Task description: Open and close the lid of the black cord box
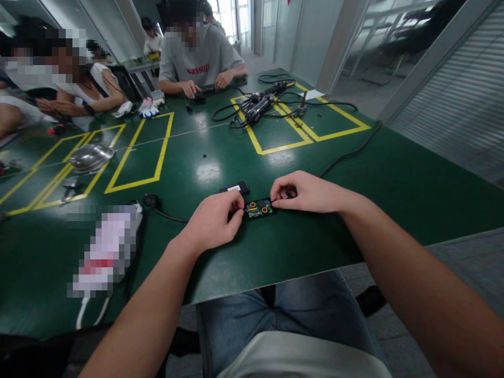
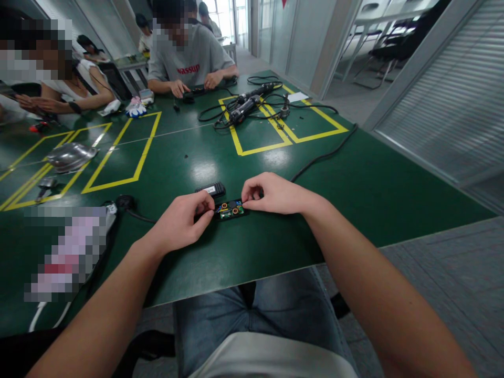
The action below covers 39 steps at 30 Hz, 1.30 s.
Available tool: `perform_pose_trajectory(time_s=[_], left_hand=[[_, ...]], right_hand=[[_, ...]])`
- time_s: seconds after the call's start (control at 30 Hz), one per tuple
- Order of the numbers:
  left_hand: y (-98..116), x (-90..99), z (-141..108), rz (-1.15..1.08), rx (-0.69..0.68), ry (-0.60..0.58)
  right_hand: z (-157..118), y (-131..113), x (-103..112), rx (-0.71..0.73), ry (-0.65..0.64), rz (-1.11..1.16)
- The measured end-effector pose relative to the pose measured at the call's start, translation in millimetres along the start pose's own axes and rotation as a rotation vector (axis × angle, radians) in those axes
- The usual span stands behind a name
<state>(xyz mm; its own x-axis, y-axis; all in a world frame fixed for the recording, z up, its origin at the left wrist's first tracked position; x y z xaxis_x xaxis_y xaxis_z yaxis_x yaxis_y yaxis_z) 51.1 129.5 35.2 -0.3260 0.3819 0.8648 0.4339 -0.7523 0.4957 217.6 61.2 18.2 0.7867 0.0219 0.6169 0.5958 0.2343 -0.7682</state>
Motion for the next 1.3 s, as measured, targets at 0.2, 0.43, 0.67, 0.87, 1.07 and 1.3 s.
perform_pose_trajectory(time_s=[0.2, 0.43, 0.67, 0.87, 1.07, 1.3], left_hand=[[-2.4, 0.6, 1.2, 0.019, -0.008, 0.023], [-2.6, 2.4, 1.8, -0.018, -0.056, 0.021], [-3.9, 6.0, 3.8, 0.036, -0.037, 0.113], [-27.2, 17.9, 11.6, 0.047, 0.167, 0.319], [-44.5, 9.4, 16.6, 0.064, 0.268, 0.271], [-30.4, 11.1, 13.0, 0.057, 0.219, 0.245]], right_hand=[[0.3, 1.2, 0.5, 0.007, -0.016, -0.028], [0.6, 2.4, 1.9, 0.028, -0.007, -0.02], [1.7, 5.0, 0.2, 0.031, -0.003, -0.019], [3.9, 4.6, -3.4, 0.025, -0.004, -0.024], [3.8, 4.0, -2.1, 0.031, 0.027, -0.01], [4.2, 15.0, -4.5, -0.003, 0.069, 0.079]])
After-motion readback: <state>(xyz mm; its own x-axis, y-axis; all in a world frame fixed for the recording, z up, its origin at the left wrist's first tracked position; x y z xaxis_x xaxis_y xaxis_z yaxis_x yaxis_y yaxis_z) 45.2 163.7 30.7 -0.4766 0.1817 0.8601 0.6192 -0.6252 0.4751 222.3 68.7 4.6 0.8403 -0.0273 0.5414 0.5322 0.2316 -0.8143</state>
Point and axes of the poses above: each hand's wrist, its own z-axis towards the middle knuckle, its own x-axis out of the back of the hand, y = z × x, the point moved 9 cm from there along z, towards the middle knuckle, and after that the axes turned 14 degrees about x, right-handed, at the moved point
